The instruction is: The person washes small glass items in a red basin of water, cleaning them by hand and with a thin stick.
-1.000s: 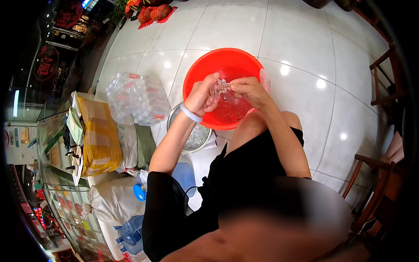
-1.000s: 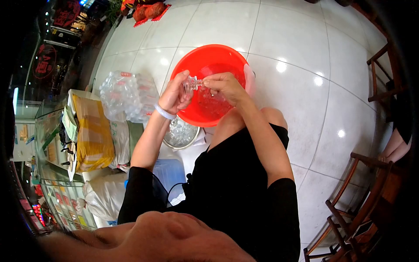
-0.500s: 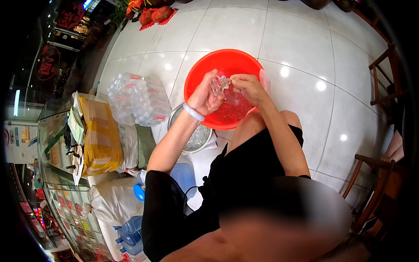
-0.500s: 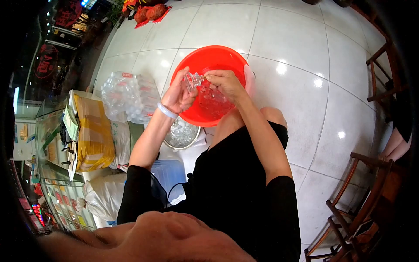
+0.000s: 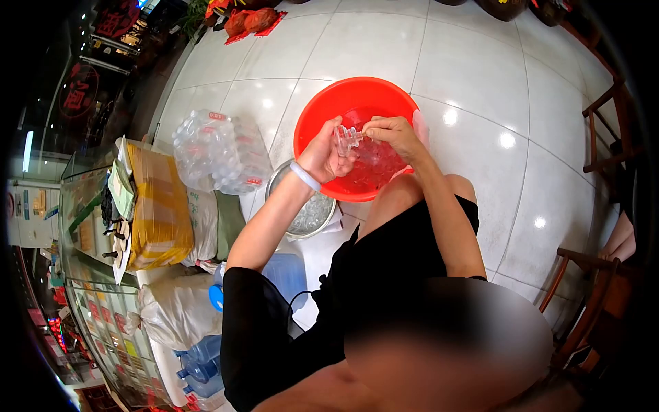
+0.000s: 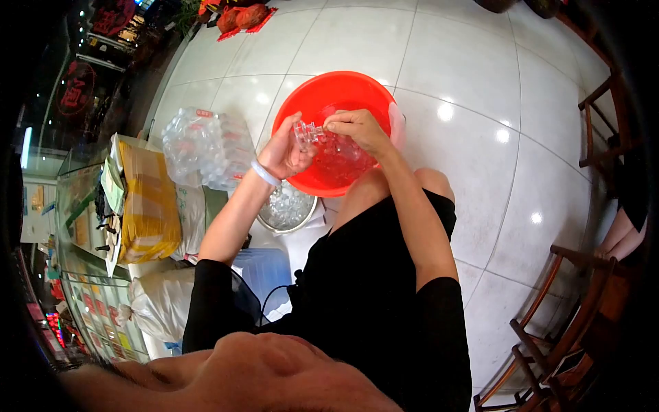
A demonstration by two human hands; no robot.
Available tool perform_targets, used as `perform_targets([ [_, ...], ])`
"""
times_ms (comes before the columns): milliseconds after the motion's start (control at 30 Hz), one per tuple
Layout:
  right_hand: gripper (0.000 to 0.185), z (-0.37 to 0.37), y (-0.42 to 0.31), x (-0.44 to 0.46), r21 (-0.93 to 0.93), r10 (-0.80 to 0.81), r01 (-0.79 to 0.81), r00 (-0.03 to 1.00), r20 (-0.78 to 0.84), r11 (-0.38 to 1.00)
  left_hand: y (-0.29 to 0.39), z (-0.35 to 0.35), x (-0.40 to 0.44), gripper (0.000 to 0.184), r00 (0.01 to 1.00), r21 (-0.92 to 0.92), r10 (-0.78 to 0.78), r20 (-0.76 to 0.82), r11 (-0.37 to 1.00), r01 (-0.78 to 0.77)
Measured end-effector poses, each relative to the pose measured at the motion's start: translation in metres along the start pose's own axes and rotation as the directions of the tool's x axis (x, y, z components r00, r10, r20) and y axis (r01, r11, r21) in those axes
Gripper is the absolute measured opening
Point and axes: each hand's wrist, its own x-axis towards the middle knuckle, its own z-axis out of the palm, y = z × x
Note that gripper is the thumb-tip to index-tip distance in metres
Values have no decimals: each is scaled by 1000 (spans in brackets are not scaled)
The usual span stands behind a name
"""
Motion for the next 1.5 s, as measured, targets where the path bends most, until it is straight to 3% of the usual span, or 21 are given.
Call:
perform_targets([
  [67, 13, 1, 7, 2, 59, 58, -56, 998, -29, 997, -3, 15, -6, 47, 956, 200, 244, -164, 957, -209],
  [200, 15, 5, 17, 3, 289, 187, -158, 979, -76, 944, -4, 18, -8, 41, 899, 258, 404, -168, 899, -355],
  [267, 16, 5, 17, 3, 366, 228, -180, 969, -93, 913, -8, 22, -9, 41, 809, 376, 580, -93, 773, -511],
  [300, 16, 3, 17, 3, 412, 217, -174, 974, -60, 894, -10, 22, -7, 41, 811, 375, 578, -93, 774, -510],
  [367, 17, 2, 18, 3, 460, 206, -170, 978, -29, 872, -15, 21, -4, 44, 685, 613, 725, 71, 510, -603],
  [500, 17, 5, 14, 2, 490, 192, -148, 980, -42, 859, -8, 21, -7, 39, 734, 582, 678, 46, 579, -571],
  [567, 16, 5, 12, 1, 488, 193, -145, 980, -49, 861, -1, 21, -10, 34, 855, 507, 508, -102, 767, -395],
  [800, 16, 1, 14, 2, 454, 149, -149, 988, 37, 878, 1, 26, -16, 42, 901, 394, 407, -152, 861, -322],
  [867, 16, 0, 14, 2, 445, 131, -143, 990, 57, 884, 6, 16, -13, 46, 985, 177, 172, -19, 970, -166],
  [900, 16, -1, 14, 2, 426, 109, -128, 992, 71, 896, 6, 13, -13, 46, 985, 177, 174, -18, 970, -168],
  [967, 16, 0, 14, 2, 406, 84, -112, 993, 87, 907, 7, 7, -12, 48, 990, 63, 21, 138, 998, -30],
  [1100, 17, 2, 14, 1, 404, 168, -162, 986, 20, 901, 0, 10, -13, 48, 988, 161, 102, 115, 980, -120],
  [1167, 17, 5, 13, 0, 416, 195, -177, 981, -1, 892, -3, 23, -15, 37, 890, 300, 449, -77, 862, -409],
  [1200, 17, 6, 12, -1, 427, 207, -177, 978, -24, 887, -6, 23, -13, 37, 891, 300, 447, -76, 863, -407],
  [1267, 16, 4, 12, -1, 441, 220, -176, 974, -51, 880, -13, 21, -8, 42, 606, 596, 788, 109, 437, -674],
  [1300, 16, 3, 13, 0, 473, 211, -173, 977, -26, 864, -13, 21, -7, 42, 608, 597, 786, 109, 438, -673],
  [1367, 16, 4, 11, -1, 506, 203, -175, 979, -1, 845, -12, 19, -7, 43, 549, 580, 778, 305, 306, -755],
  [1400, 15, 5, 10, -1, 506, 204, -170, 979, -12, 846, -10, 18, -8, 43, 551, 580, 778, 303, 308, -754],
  [1467, 15, 5, 8, -1, 507, 205, -165, 978, -24, 846, -4, 17, -11, 33, 679, 618, 709, 192, 450, -645],
  [1500, 15, 4, 8, -1, 505, 186, -163, 983, 4, 848, -1, 18, -12, 33, 680, 618, 707, 193, 451, -644],
])
